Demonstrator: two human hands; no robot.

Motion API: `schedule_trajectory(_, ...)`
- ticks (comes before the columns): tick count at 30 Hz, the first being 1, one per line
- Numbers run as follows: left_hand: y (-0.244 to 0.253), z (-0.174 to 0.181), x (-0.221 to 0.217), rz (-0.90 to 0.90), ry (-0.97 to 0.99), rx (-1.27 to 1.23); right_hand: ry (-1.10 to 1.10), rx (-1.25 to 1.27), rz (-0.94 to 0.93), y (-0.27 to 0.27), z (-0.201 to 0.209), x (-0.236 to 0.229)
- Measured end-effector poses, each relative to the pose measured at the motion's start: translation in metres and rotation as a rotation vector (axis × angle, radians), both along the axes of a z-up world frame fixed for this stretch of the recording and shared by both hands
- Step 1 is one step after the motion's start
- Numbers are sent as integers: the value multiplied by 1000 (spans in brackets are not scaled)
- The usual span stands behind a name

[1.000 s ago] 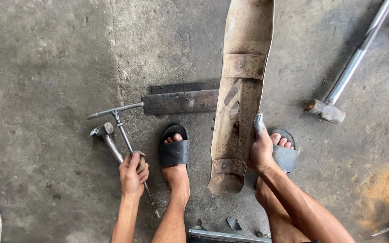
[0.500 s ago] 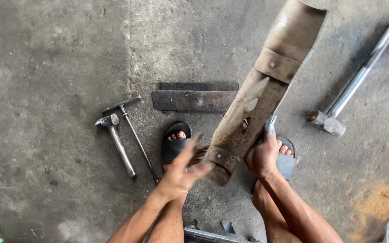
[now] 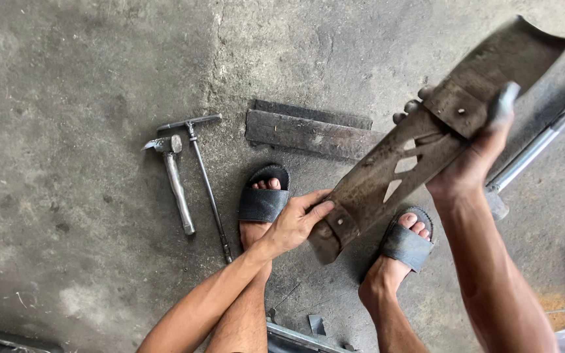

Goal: The person hammers a curved metal piece on a wooden block, repeatedly striking it to shape or flatten the metal. They rotate and reposition the metal piece multiple times to work on different sections.

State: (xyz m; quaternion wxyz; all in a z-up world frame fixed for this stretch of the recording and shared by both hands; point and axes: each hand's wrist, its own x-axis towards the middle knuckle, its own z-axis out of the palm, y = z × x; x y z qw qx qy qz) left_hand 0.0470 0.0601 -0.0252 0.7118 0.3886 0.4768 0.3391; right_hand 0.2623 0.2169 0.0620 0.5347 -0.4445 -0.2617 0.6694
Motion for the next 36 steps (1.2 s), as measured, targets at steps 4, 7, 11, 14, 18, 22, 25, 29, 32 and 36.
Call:
schedule_trajectory(4,-10,3,-50,143,687,142,-127,-239,-106,35,-5,-25)
schedule_trajectory(7,-36,-13,-93,357,933,200,-37,-267,-109,44,-1,-20)
schedule_trajectory(11,-32,4,-82,128,-13,-111,216,72,17,23,20,-18)
schedule_trajectory(14,6,31,-46,-226,-436,-216,187,6,-386,-7,-9,11)
schedule_trajectory(18,10,15,-20,-415,-370,-181,51,-105,-575,-14,-2,14)
schedule_trajectory(22,13,11,6,-490,-771,-317,55,-288,-369,-8,6,-2)
schedule_trajectory(25,30,29,25,-391,-743,-196,-330,-24,64,-1,8,-24)
schedule_trajectory(29,38,24,12,201,-875,-53,-656,530,541,-1,55,-38)
schedule_trajectory(32,42,59,-19,711,-658,51,-748,433,636,-58,19,2)
schedule_trajectory(36,12,39,-42,982,-442,-243,-862,639,776,-107,-24,-35)
